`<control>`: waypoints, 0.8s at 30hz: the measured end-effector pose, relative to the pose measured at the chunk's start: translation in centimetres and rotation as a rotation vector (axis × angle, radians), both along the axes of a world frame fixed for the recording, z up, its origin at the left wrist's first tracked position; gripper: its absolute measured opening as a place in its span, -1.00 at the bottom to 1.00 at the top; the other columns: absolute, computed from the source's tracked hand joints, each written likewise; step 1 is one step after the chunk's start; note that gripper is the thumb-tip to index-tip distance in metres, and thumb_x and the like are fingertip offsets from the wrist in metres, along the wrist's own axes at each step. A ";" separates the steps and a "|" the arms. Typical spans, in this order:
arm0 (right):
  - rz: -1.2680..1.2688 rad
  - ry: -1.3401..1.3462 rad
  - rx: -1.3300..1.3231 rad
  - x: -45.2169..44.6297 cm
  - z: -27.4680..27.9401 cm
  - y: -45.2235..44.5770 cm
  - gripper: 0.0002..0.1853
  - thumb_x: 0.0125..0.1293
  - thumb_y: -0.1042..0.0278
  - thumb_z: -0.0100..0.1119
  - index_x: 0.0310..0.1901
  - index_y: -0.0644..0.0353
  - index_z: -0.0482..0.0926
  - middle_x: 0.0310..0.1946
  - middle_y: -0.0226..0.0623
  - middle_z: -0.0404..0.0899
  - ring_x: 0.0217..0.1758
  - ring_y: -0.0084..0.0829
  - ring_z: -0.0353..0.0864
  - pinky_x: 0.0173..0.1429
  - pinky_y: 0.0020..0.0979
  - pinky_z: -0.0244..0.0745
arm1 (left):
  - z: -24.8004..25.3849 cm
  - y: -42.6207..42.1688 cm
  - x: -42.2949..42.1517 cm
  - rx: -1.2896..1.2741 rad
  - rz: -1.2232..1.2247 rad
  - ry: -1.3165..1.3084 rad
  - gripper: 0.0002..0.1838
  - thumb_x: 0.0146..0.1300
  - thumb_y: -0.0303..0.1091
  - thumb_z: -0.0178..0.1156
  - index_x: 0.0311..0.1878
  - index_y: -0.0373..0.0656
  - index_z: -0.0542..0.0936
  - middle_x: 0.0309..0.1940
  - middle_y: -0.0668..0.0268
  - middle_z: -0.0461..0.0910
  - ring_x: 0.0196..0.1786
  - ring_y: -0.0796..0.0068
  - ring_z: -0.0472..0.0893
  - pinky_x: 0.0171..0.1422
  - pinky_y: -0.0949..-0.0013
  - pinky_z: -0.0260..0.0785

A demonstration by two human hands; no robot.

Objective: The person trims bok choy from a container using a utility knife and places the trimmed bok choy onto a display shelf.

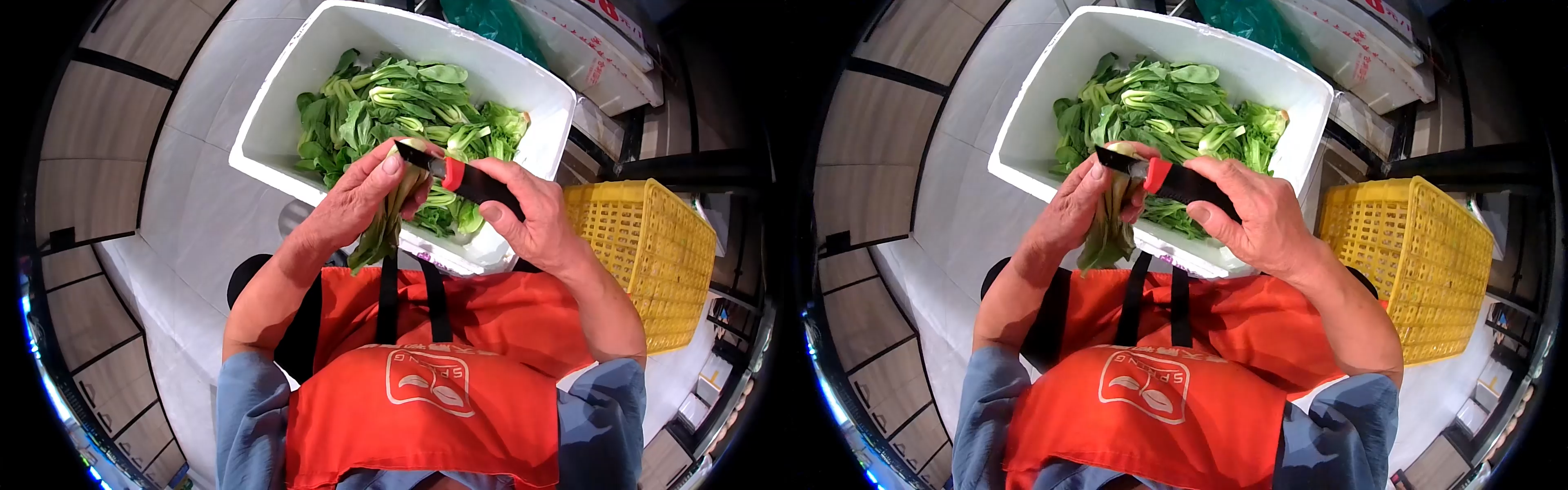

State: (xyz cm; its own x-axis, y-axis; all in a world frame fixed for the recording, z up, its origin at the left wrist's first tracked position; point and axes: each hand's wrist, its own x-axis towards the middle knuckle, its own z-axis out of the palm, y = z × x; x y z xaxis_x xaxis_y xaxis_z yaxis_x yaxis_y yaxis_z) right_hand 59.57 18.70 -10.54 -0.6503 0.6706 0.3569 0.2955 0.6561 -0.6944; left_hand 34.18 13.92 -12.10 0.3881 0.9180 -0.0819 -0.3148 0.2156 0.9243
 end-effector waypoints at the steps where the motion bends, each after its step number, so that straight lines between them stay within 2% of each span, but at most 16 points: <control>1: -0.008 -0.008 0.007 0.2 -0.2 0.1 -0.57 0.38 0.07 0.25 0.15 0.15 0.50 -0.25 -0.12 0.65 -0.26 -0.07 0.70 -0.24 -0.24 0.58 | -0.1 0.0 0.1 -0.004 0.011 0.024 -0.41 0.55 0.09 -0.09 0.34 -0.25 0.37 -0.19 0.30 0.48 -0.21 0.54 0.49 -0.14 0.43 0.41; 9: -0.021 -0.010 -0.045 0.6 -0.6 0.3 -0.58 0.37 0.09 0.28 0.12 0.15 0.51 -0.24 -0.14 0.66 -0.24 -0.08 0.71 -0.24 -0.24 0.60 | -0.3 -0.2 1.2 -0.063 0.079 0.071 -0.47 0.58 0.08 -0.15 0.21 -0.24 0.40 -0.29 0.30 0.41 -0.34 0.57 0.34 -0.26 0.48 0.25; 12: -0.016 0.002 -0.078 0.7 -0.7 0.3 -0.58 0.37 0.10 0.28 0.12 0.16 0.51 -0.23 -0.14 0.66 -0.23 -0.08 0.71 -0.22 -0.25 0.61 | -0.6 0.1 0.8 -0.083 0.041 0.045 -0.51 0.58 0.05 -0.09 0.23 -0.19 0.44 -0.28 0.41 0.44 -0.29 0.66 0.39 -0.24 0.53 0.31; 15: -0.004 -0.009 -0.082 0.8 -0.6 0.2 -0.59 0.36 0.11 0.28 0.12 0.16 0.51 -0.22 -0.14 0.66 -0.23 -0.08 0.71 -0.22 -0.26 0.61 | -0.6 0.4 0.8 -0.040 0.012 0.003 -0.52 0.58 0.05 -0.10 0.21 -0.18 0.44 -0.31 0.40 0.43 -0.32 0.67 0.37 -0.26 0.53 0.28; 21: -0.009 -0.034 -0.068 0.8 -0.9 0.2 -0.59 0.34 0.12 0.30 0.11 0.15 0.51 -0.24 -0.15 0.65 -0.26 -0.09 0.71 -0.25 -0.25 0.61 | -0.1 -0.1 1.4 -0.076 0.069 0.122 -0.52 0.59 0.04 -0.13 0.16 -0.21 0.44 -0.39 0.41 0.38 -0.40 0.66 0.30 -0.32 0.54 0.21; 24: -0.026 -0.053 -0.027 0.8 -1.0 0.0 -0.58 0.33 0.11 0.31 0.11 0.14 0.51 -0.27 -0.16 0.64 -0.28 -0.09 0.69 -0.27 -0.23 0.60 | -0.3 -0.2 1.4 -0.045 -0.002 0.015 -0.55 0.60 0.01 -0.14 0.14 -0.22 0.44 -0.41 0.42 0.36 -0.43 0.67 0.28 -0.35 0.54 0.20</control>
State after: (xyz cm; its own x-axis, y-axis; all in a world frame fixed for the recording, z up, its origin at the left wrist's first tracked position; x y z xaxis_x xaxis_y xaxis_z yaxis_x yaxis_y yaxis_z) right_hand 60.39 18.72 -11.58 -0.6497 0.6966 0.3044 0.3493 0.6292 -0.6944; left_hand 35.55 13.73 -12.43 0.3880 0.9125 -0.1294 -0.3004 0.2579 0.9183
